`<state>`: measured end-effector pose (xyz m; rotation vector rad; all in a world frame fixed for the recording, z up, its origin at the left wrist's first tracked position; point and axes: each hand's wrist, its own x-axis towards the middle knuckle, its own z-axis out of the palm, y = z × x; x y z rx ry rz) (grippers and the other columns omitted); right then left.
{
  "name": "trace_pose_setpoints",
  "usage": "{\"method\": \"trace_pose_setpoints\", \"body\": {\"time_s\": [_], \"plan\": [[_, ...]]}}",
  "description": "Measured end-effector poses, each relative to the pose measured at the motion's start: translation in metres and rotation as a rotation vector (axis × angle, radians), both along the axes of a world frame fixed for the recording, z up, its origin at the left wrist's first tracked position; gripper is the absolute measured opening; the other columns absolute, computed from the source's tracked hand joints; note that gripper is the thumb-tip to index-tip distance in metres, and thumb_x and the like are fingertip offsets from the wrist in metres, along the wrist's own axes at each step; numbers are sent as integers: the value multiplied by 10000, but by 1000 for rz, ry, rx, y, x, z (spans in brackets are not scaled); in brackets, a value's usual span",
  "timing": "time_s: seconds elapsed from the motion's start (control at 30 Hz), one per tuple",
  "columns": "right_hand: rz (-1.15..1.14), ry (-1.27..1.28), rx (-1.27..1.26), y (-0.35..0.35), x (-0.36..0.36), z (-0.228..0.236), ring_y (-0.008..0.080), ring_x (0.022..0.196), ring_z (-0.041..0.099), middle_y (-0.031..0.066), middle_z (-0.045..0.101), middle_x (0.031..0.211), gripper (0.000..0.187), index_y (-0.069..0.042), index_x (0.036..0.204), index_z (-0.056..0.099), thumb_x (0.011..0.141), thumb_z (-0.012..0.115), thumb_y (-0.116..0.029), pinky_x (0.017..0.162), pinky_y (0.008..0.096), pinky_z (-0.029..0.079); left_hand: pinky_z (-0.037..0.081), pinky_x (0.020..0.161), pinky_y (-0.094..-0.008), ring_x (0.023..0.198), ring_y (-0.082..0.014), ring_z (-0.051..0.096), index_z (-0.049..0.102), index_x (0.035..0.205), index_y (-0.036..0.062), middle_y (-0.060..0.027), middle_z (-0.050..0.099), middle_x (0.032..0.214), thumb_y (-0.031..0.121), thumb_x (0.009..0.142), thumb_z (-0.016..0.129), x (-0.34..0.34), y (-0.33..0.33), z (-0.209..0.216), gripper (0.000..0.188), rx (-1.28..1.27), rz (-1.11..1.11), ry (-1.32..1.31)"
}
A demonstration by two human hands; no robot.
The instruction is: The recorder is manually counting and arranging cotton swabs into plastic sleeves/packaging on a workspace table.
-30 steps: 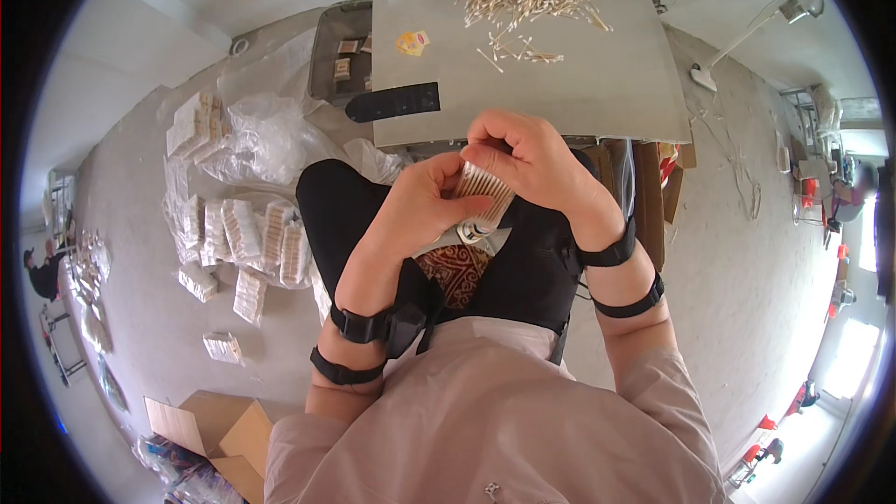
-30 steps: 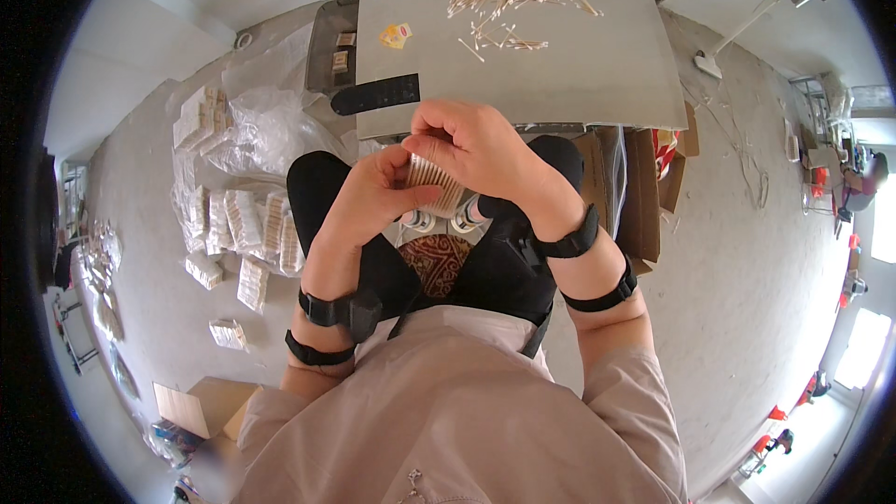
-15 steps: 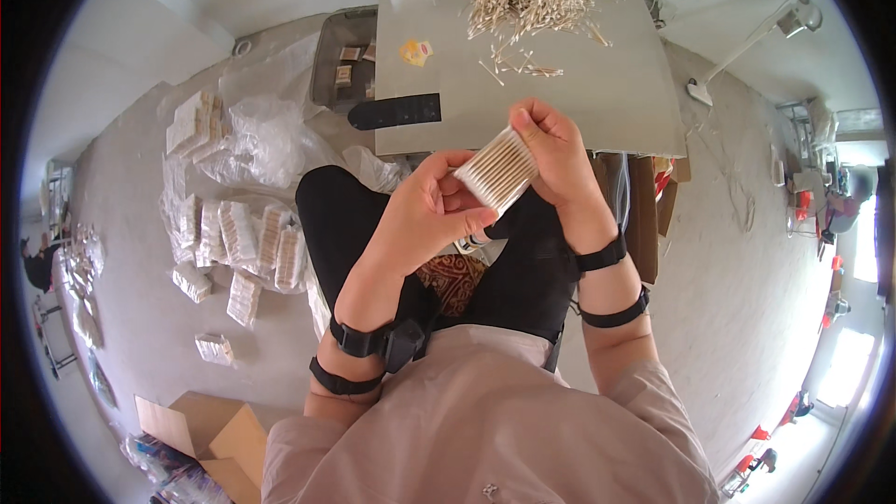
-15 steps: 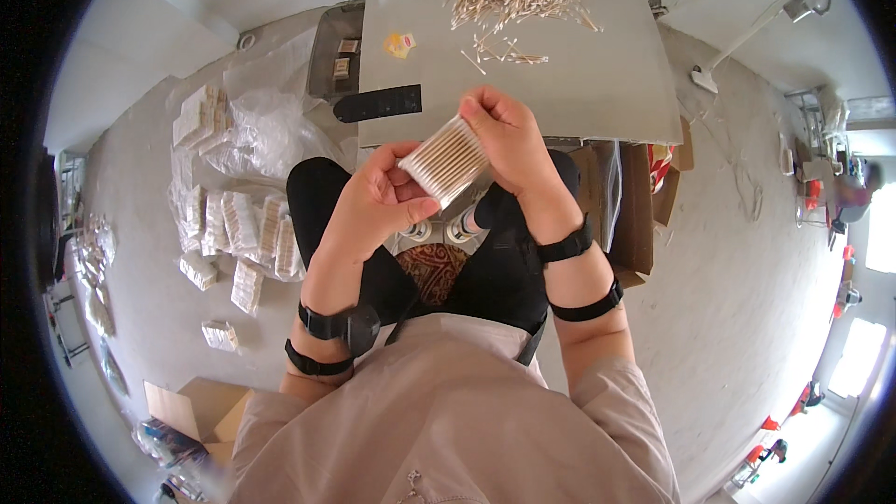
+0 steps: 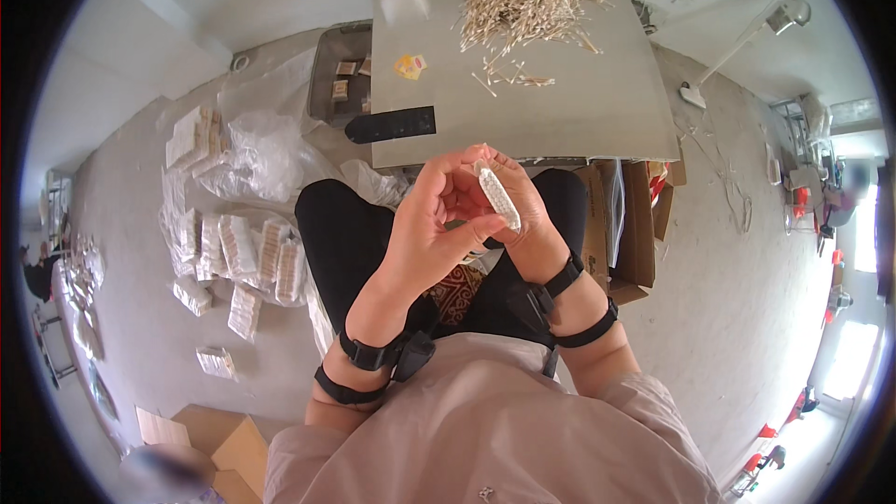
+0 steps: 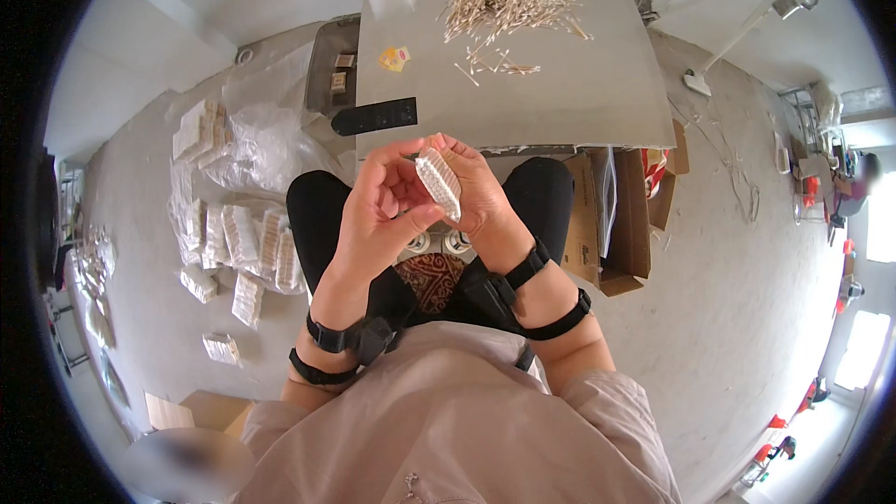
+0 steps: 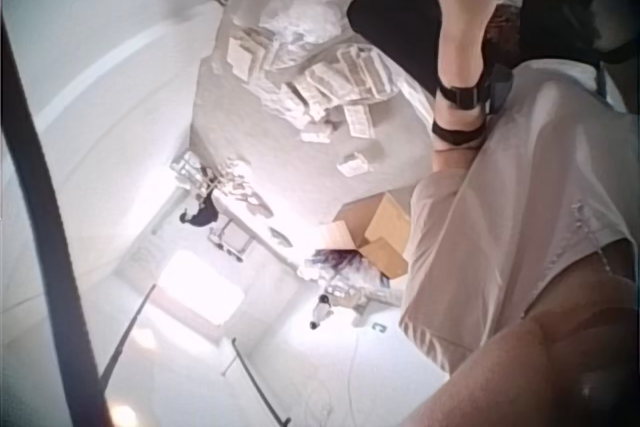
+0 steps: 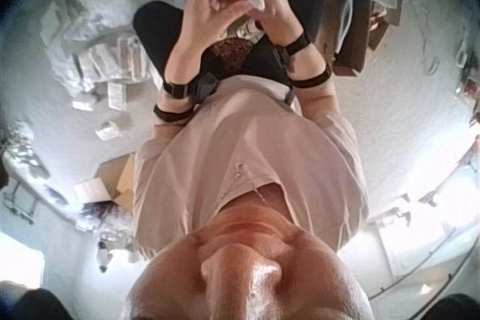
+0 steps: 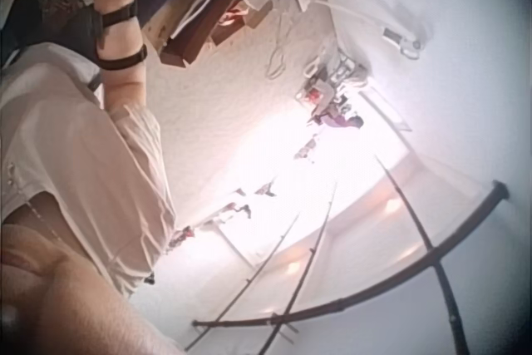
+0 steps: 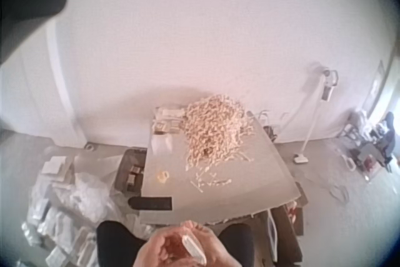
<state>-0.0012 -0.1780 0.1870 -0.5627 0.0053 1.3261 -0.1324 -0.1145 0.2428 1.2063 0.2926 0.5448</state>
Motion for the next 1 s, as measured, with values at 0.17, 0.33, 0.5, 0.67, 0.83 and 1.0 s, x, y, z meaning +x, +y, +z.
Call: {"method": "trace_pose_setpoints", "body": {"time_s": [0.17, 0.33, 0.5, 0.67, 0.83, 1.0], "plan": [[-14, -23, 63, -1, 1, -7, 156, 753, 669, 40, 648, 863, 176, -52, 956, 599, 1015, 508, -191, 652, 293, 591, 493, 763, -219, 883, -81, 573, 548, 1260, 30, -13, 592, 962, 55, 883, 701, -4, 1, -1, 408, -42, -26, -7], [122, -23, 175, -6, 1, 5, 156, 746, 670, 36, 636, 830, 196, -58, 946, 585, 1021, 498, -217, 637, 287, 584, 521, 707, -211, 802, -64, 592, 592, 1179, -10, -30, 619, 960, 24, 928, 638, -3, 0, -11, 257, -129, 63, -40], [93, -47, 107, -4, 0, 1, 159, 743, 668, 37, 632, 829, 199, -60, 939, 577, 1023, 491, -219, 634, 309, 592, 511, 723, -202, 813, -67, 591, 633, 1099, -4, -20, 640, 921, 56, 952, 616, 0, 2, -7, 159, -247, 87, -64], [34, -47, 1, -2, 2, 7, 151, 761, 665, 34, 626, 851, 195, -55, 929, 572, 1023, 494, -208, 652, 298, 588, 514, 751, -219, 887, -86, 588, 546, 1206, 9, -26, 594, 1015, 51, 878, 711, 6, -5, -11, 370, -165, 100, -73], [-29, -62, -10, 1, 6, 10, 143, 775, 652, 33, 609, 857, 189, -49, 920, 563, 1028, 481, -181, 685, 300, 580, 519, 808, -246, 986, -102, 565, 410, 1330, 37, -45, 525, 1121, 46, 800, 788, 11, -8, -17, 651, 24, 45, -97], [-93, -89, -27, 2, 8, -1, 130, 749, 634, 24, 607, 853, 191, -46, 920, 559, 1028, 486, -186, 676, 294, 567, 518, 853, -271, 1026, -123, 572, 408, 1329, 36, -67, 536, 1159, 73, 827, 772, 11, -7, -17, 621, -23, 71, -1]]}}
